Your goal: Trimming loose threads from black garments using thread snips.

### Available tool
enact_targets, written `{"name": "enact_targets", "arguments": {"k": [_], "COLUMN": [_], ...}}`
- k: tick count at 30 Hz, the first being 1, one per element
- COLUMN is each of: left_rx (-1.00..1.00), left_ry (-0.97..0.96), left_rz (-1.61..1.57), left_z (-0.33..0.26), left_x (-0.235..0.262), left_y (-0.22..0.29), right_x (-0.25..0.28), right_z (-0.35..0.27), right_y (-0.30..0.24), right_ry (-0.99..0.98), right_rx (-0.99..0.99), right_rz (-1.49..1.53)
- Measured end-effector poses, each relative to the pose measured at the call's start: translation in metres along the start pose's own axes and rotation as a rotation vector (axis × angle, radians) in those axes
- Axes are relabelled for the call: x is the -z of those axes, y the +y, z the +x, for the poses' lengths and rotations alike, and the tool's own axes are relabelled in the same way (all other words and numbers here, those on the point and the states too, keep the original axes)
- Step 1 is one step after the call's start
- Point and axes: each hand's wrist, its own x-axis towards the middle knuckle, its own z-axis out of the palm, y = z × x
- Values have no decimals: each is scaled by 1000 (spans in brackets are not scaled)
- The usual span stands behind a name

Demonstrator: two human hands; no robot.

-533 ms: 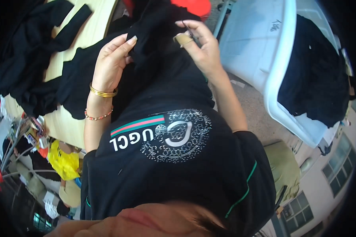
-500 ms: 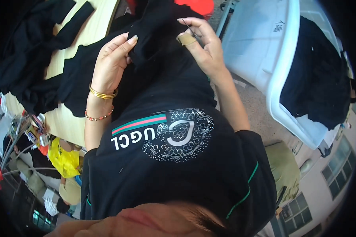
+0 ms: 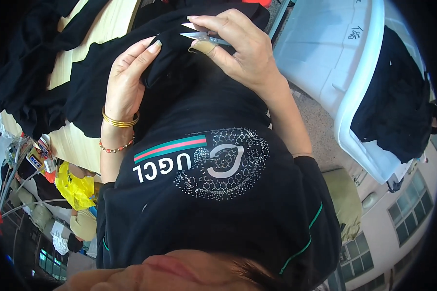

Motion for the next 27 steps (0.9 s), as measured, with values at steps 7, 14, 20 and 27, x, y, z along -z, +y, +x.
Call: {"name": "enact_targets", "arguments": {"k": [7, 14, 20, 27], "left_rx": [16, -20, -36, -254], "left_ry": [6, -24, -78, -231], "left_rz": [-40, -3, -60, 244], "left_z": [1, 1, 1, -11], "left_x": [-4, -4, -7, -37], "left_y": [0, 1, 3, 38], "right_x": [-6, -3, 0, 21], "right_z": [-1, 8, 10, 13], "right_y": [0, -9, -12, -10], "right_ry": [-57, -110, -49, -271], "right_rx": [34, -17, -52, -256], "right_rz": [-71, 63, 141, 532]}}
